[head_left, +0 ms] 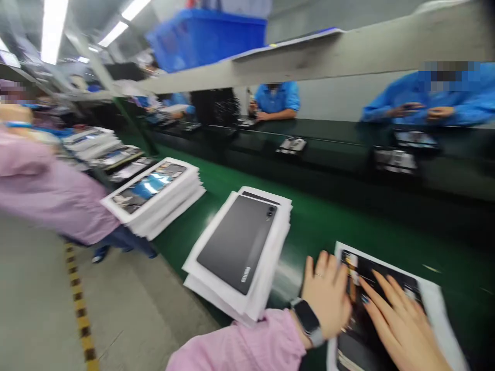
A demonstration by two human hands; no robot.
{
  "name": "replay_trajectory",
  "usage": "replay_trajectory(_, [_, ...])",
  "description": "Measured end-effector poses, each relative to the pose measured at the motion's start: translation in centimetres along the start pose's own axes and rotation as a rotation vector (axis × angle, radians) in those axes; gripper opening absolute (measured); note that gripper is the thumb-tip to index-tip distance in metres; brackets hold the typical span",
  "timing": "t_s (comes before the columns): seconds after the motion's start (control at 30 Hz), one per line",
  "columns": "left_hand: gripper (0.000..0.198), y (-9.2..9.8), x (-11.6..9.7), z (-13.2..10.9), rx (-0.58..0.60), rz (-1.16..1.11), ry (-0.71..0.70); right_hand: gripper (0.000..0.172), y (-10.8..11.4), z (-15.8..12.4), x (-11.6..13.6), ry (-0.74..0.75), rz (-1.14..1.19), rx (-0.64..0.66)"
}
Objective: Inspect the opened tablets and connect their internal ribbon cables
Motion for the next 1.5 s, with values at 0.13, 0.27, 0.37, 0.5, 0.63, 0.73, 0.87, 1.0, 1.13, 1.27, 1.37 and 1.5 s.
replay_trajectory(0.13, [0.058,-0.5,-0.8,-0.3,0.073,0.033,-0.015,0.040,3.7,-0.1,-1.4,-0.136,0.039,0.044])
replay_trajectory(0.27, [0.057,-1.6,-1.0,-0.6,0.093,0.045,0.002,0.033,3.5,2.5,-1.1,-0.202,0.054,0.093])
replay_trajectory(0.37, [0.057,-2.1,-0.9,-0.7,0.098,0.040,0.000,0.031,2.5,4.0,-0.5,-0.188,0.057,0.146])
replay_trajectory(0.5, [0.057,-2.0,-0.8,-0.6,0.089,0.043,0.006,0.028,1.5,4.9,-0.2,-0.164,0.053,0.219])
replay_trajectory(0.63, [0.056,-1.8,-0.9,-0.6,0.080,0.056,0.005,0.020,1.1,5.2,-0.5,-0.169,0.068,0.272])
replay_trajectory(0.73, [0.057,-1.9,-0.9,-0.7,0.078,0.072,0.005,0.015,0.9,5.8,-1.0,-0.185,0.109,0.309])
replay_trajectory(0.87, [0.057,-2.0,-0.8,-0.7,0.088,0.058,0.008,0.016,0.6,6.8,-1.6,-0.195,0.157,0.356])
replay_trajectory(1.0, [0.057,-2.0,-0.8,-0.8,0.087,0.050,0.004,0.018,0.7,7.2,-1.3,-0.166,0.200,0.385])
replay_trajectory(1.13, [0.057,-2.1,-1.1,-0.5,0.101,0.074,-0.010,0.014,1.2,6.4,-1.0,-0.129,0.255,0.363])
replay_trajectory(1.27, [0.056,-2.1,-1.3,-0.3,0.109,0.103,-0.010,0.012,2.0,5.1,-1.1,-0.092,0.345,0.330])
replay_trajectory(1.37, [0.055,-2.1,-1.4,-0.1,0.109,0.113,-0.007,0.011,2.6,4.3,-1.3,-0.079,0.428,0.304])
replay_trajectory(1.5, [0.056,-2.2,-1.4,-0.1,0.107,0.103,-0.003,0.014,3.0,3.6,-1.3,-0.101,0.540,0.255])
Point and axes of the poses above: each hand's wrist, its own z-axis towards the middle knuckle, its own y-axis out of the back of the hand, x = y × z, the point moved 9 cm from there along z, towards the middle knuckle, and after that the axes turned 6 degrees about x, right-handed, at the moved point
